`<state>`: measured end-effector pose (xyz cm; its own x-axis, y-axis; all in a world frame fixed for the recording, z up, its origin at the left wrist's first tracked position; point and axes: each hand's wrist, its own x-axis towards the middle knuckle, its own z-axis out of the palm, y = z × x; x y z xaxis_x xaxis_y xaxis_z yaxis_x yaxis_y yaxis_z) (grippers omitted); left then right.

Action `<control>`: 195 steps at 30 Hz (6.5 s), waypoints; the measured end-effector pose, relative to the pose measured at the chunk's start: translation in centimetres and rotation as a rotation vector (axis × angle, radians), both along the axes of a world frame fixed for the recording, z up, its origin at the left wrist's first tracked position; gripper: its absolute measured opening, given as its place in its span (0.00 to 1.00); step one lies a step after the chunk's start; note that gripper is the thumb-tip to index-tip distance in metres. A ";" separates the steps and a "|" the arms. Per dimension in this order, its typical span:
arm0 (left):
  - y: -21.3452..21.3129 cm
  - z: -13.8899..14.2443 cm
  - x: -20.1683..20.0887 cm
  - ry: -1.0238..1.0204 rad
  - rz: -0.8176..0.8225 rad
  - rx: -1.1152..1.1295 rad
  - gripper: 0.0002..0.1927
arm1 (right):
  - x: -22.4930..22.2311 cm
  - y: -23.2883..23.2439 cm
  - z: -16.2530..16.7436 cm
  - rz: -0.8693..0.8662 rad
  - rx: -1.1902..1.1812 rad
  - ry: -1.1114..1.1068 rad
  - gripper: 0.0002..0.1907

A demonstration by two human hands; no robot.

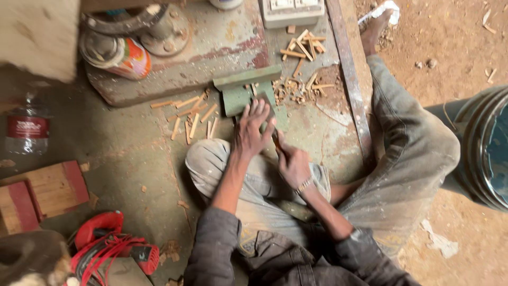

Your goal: The person sits cross-legged on the workshop floor and uses a chisel to shave thin slivers off small wooden pieces, letting the shavings pile up beside them. They reposition each piece on a small green block and continue shaving, with cut sticks accumulating on the floor.

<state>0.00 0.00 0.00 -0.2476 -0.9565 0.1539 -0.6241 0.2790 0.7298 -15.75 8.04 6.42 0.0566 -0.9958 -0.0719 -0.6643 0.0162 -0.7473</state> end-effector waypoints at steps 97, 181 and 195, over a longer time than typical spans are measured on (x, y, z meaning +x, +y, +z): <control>-2.1 11.6 -4.0 -0.038 0.247 0.108 0.17 | -6.4 3.2 -0.2 -0.251 0.093 -0.458 0.27; -1.2 0.1 -1.2 0.024 0.297 -0.186 0.08 | -6.0 3.0 -3.7 -0.365 0.270 -0.660 0.31; 4.1 3.6 -1.3 -0.013 0.217 -0.147 0.22 | -5.4 3.4 -2.4 -0.137 0.097 -0.298 0.27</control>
<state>-1.34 4.08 3.61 -0.0417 -0.9552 0.2929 -0.6897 0.2396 0.6833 -21.14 11.48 4.02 -0.0451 -0.9850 -0.1667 -0.4040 0.1706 -0.8987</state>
